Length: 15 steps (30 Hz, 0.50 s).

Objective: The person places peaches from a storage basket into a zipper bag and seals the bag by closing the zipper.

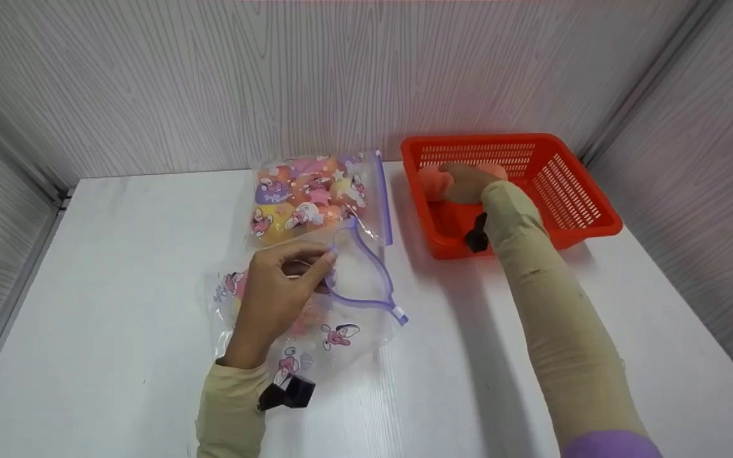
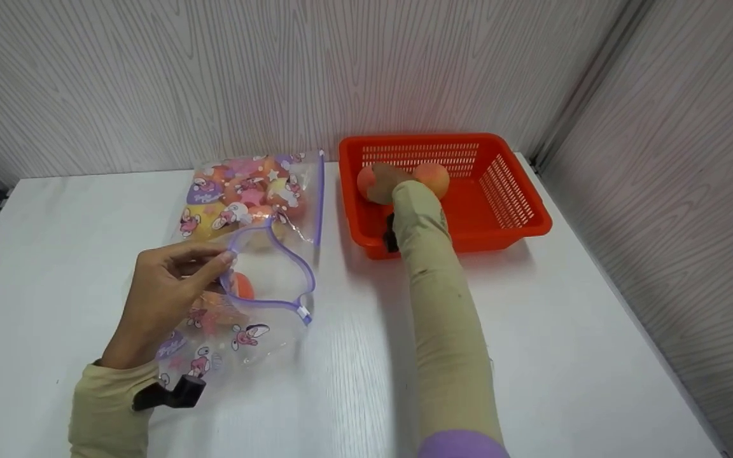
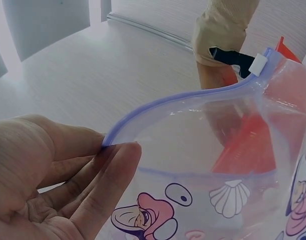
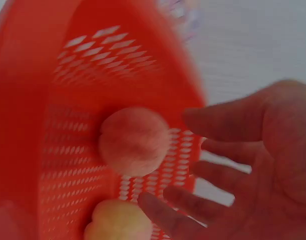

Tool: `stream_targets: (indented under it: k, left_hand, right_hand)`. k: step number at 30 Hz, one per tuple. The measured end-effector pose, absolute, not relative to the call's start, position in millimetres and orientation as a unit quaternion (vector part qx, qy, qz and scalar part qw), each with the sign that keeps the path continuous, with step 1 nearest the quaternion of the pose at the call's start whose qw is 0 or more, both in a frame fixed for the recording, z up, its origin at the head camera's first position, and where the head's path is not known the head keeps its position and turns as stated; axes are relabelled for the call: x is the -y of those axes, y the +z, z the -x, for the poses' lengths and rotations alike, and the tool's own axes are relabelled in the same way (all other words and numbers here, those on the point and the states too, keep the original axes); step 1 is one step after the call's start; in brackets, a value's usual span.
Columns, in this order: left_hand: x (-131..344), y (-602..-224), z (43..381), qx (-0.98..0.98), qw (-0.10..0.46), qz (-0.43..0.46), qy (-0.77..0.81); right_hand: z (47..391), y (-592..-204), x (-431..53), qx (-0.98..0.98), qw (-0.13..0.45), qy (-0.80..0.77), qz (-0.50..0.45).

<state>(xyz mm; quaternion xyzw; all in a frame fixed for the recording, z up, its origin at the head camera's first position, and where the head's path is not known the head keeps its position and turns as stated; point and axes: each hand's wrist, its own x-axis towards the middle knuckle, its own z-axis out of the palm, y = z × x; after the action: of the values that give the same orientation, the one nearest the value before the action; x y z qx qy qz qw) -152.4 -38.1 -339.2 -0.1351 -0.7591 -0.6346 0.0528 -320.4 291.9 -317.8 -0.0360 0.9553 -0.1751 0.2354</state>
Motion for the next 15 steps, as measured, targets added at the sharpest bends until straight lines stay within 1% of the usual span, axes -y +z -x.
stream_targets:
  k: [3, 6, 12, 15]
  left_hand:
    - [38.6, -341.0, 150.7, 0.76, 0.044, 0.127, -0.636]
    - [38.7, -341.9, 149.6, 0.761, 0.037, 0.12, -0.637]
    - [37.0, -340.0, 152.0, 0.759, 0.033, 0.125, -0.638]
    - [36.6, -339.1, 153.7, 0.757, 0.032, 0.128, -0.64]
  right_hand:
    - [325.5, -329.7, -292.8, -0.948, 0.273, -0.163, 0.026]
    - [326.5, -334.6, -291.4, -0.947, 0.285, -0.15, -0.001]
    - [326.7, -325.2, -289.3, -0.971, 0.235, -0.021, 0.024]
    - [327.5, -322.4, -288.9, -0.969, 0.245, 0.009, 0.018]
